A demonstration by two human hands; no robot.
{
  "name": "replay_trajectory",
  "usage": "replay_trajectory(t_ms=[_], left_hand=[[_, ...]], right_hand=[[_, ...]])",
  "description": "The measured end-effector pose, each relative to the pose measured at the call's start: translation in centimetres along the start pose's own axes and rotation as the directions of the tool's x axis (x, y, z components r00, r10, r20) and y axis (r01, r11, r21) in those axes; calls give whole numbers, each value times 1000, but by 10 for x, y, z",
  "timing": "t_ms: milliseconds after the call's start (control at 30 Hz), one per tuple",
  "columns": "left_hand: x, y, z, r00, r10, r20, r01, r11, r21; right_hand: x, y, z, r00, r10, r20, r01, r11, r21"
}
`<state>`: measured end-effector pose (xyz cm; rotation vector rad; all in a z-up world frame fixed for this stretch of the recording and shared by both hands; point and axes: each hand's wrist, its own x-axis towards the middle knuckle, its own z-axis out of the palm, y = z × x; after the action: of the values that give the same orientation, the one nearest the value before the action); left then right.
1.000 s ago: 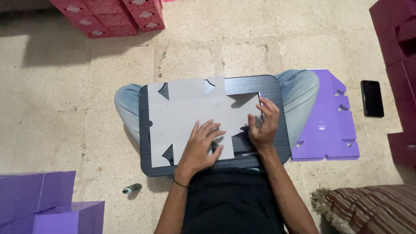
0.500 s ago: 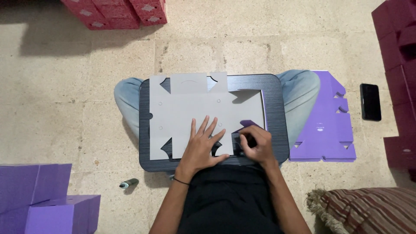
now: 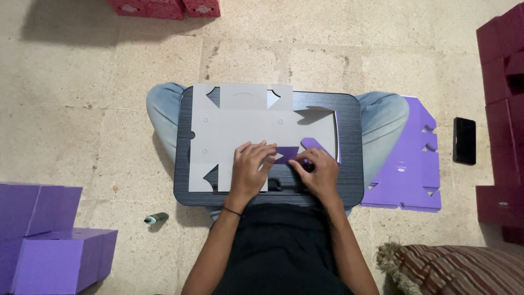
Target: The person sits on the floor and assembles a purple cardboard box by folding the pre-cut flaps and tucking them into place. They then pick up a separate purple lid and place it on top of the assembled box.
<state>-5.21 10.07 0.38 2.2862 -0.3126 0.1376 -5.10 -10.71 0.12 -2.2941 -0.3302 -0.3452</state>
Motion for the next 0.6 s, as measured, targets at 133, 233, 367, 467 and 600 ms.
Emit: replay_trajectory(t_ms=[133, 233, 367, 467, 600], left_hand=[[-2, -9, 5, 997, 39, -61, -40, 999, -9], [-3, -6, 5, 997, 50, -62, -49, 998, 27], [-3, -5, 5, 997, 42, -66, -40, 999, 30], [-1, -4, 5, 996, 69, -52, -65, 994, 89], [-3, -1, 9, 995, 100, -21, -94, 973, 210]], right_hand=[[3, -3, 0, 997, 68, -38, -68, 998, 15], [1, -1, 3, 997, 70, -35, -70, 997, -16], [3, -17, -1, 992, 125, -26, -125, 992, 3], [2, -21, 4, 982, 189, -3, -189, 979, -78], [-5, -18, 14, 982, 191, 2, -186, 958, -217]])
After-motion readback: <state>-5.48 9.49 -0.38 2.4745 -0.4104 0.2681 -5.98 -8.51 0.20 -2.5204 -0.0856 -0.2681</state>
